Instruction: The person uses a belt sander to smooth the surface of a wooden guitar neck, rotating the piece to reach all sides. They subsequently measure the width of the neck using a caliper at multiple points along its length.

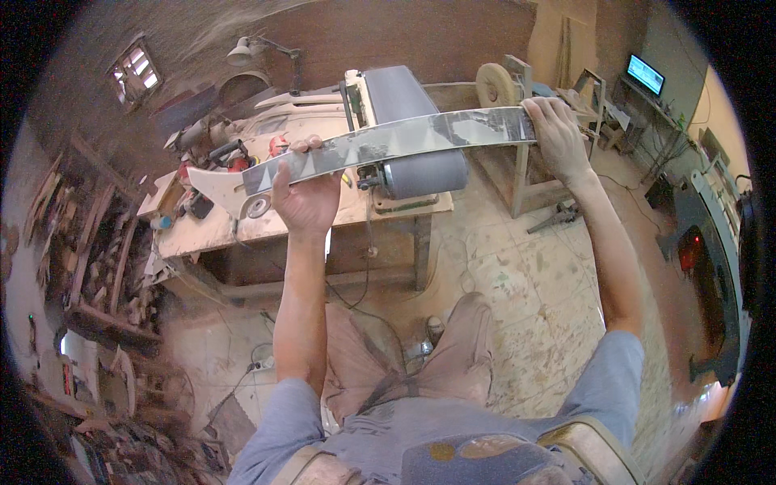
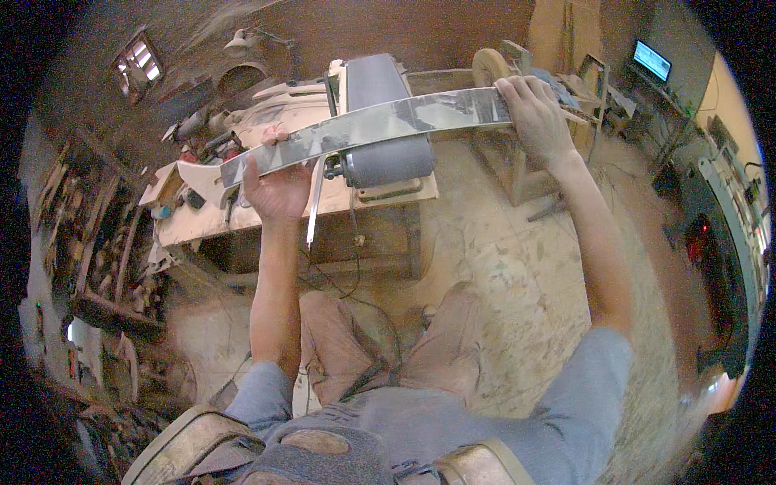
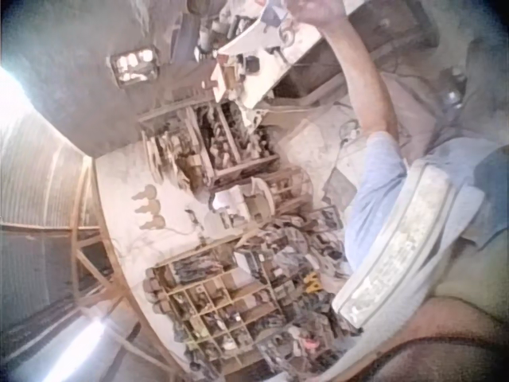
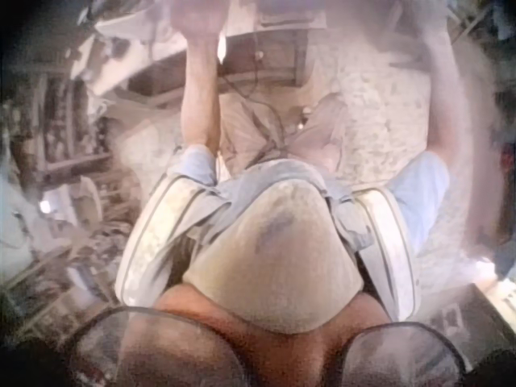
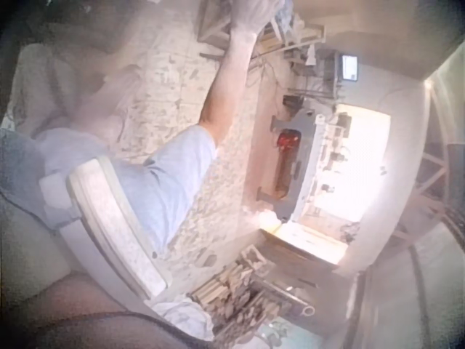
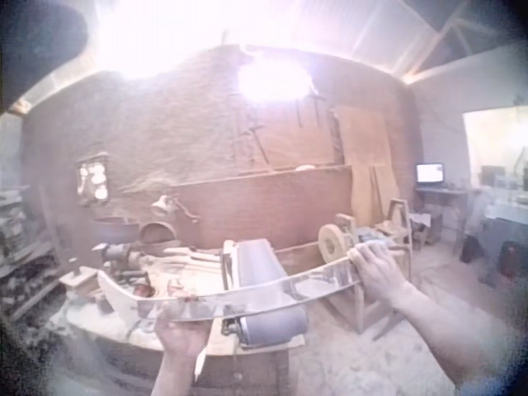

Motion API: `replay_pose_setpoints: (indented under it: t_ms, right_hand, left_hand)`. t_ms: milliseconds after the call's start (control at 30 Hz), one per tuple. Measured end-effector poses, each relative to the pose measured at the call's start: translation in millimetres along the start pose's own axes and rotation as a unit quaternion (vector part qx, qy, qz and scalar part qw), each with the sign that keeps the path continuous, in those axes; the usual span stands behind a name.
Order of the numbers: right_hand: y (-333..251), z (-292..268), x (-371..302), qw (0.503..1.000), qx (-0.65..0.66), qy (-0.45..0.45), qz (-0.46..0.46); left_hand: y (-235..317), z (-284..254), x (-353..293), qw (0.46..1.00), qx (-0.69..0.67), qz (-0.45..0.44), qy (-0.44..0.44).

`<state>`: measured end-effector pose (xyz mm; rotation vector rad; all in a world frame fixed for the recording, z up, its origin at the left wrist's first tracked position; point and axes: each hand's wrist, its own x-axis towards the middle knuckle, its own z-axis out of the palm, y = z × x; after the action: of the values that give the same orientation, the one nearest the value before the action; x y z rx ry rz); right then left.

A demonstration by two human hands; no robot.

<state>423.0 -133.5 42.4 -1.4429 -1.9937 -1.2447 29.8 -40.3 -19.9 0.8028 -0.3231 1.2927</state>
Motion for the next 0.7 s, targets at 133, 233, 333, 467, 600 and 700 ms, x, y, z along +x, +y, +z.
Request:
replay_pose_setpoints:
  t_ms: [133, 233, 333, 467, 600, 700]
  right_hand:
    - [-3.8, -19.6, 14.9, 0.973, 0.154, -0.174, 0.001]
    - [1.4, -32.2, 24.8, 0.937, 0.215, -0.274, 0.016]
    - [10.3, -39.0, 42.3, 0.88, 0.287, -0.376, 0.046]
    - [22.7, -34.4, 56.6, 0.825, 0.305, -0.472, 0.06]
    - [0.7, -25.8, 49.8, 0.889, 0.272, -0.367, 0.024]
    - [-16.7, -17.5, 34.4, 0.955, 0.181, -0.233, -0.01]
  left_hand:
    - [6.7, -3.0, -10.0, 0.999, 0.041, 0.01, 0.023]
    - [10.1, -3.2, -18.4, 0.996, 0.063, 0.006, 0.064]
    - [19.4, -8.4, -13.8, 0.988, 0.06, -0.009, 0.143]
    - [22.6, -9.6, -8.3, 0.981, 0.064, -0.014, 0.184]
    - [38.6, -20.4, -9.2, 0.986, 0.075, 0.003, 0.148]
    - [40.3, -5.6, -13.3, 0.989, 0.071, 0.019, 0.131]
